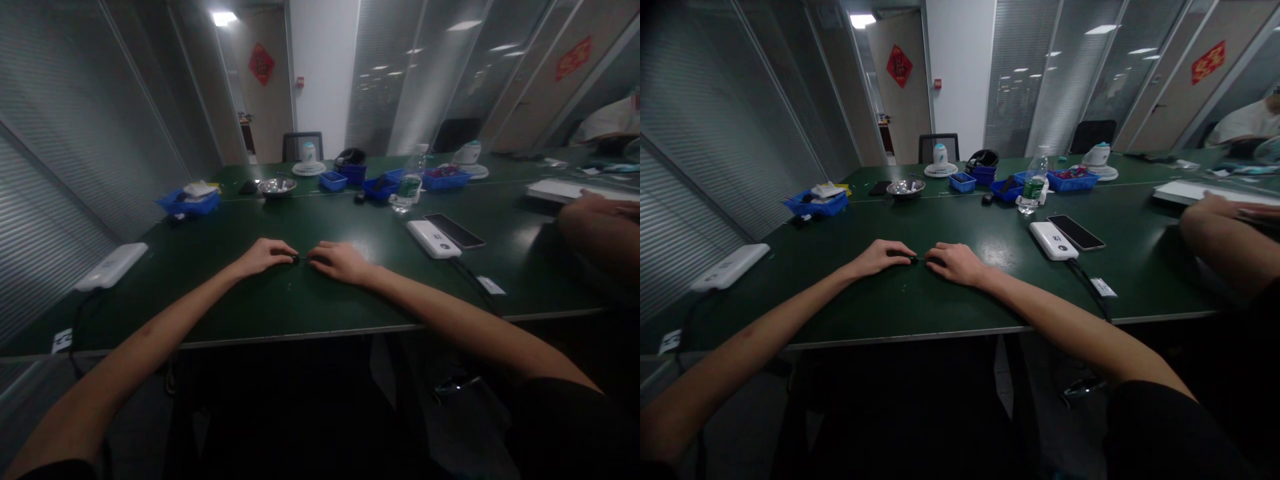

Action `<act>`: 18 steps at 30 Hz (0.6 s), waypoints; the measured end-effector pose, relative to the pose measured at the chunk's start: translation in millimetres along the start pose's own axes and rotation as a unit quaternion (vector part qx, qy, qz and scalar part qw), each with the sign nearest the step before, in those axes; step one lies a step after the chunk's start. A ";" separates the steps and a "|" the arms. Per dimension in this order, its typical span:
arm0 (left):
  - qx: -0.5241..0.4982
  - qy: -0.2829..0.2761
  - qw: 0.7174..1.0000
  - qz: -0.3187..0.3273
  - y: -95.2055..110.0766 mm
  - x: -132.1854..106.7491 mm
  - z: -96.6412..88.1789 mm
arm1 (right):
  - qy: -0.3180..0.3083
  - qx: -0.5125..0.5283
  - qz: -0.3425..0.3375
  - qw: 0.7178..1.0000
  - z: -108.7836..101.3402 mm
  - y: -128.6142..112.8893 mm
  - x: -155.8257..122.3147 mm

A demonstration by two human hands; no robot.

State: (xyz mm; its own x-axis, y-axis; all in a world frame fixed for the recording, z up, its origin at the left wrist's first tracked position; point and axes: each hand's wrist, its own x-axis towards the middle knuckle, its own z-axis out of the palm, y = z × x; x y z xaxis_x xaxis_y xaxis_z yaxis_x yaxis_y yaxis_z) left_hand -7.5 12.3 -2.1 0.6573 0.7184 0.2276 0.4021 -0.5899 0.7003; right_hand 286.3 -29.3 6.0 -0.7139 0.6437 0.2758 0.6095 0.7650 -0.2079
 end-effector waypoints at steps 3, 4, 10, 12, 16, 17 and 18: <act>-0.006 0.004 1.000 0.011 0.2 0.9 4.9 | -0.008 -0.008 -0.004 1.000 -0.4 -0.5 -0.1; -0.010 0.005 1.000 0.014 -0.2 1.3 6.0 | -0.008 -0.008 -0.005 1.000 -0.6 -0.9 -0.2; -0.038 0.003 0.999 0.031 -0.2 2.3 10.4 | 0.001 0.001 -0.017 1.000 0.0 -2.3 -0.7; -0.041 0.000 0.999 0.035 1.5 2.6 12.4 | -0.003 0.001 -0.017 1.000 0.6 -2.6 -0.5; -0.041 -0.003 0.998 0.046 4.3 3.4 15.4 | -0.002 0.002 -0.020 1.000 1.6 -3.6 -0.4; -0.041 -0.005 0.998 0.046 4.7 3.4 15.4 | 0.001 0.003 -0.019 1.000 1.8 -3.9 -0.4; -0.040 -0.006 0.998 0.045 5.0 3.3 15.2 | 0.004 0.004 -0.016 1.000 1.8 -4.3 -0.4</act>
State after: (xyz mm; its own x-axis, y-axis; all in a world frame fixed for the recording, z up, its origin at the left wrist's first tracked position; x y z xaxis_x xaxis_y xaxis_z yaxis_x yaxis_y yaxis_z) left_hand 6.4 6.1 -8.1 0.6962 0.6594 0.2838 0.2894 -0.6196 0.7297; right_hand 283.4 -32.8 5.1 -0.7299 0.6186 0.2909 0.5833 0.7855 -0.2068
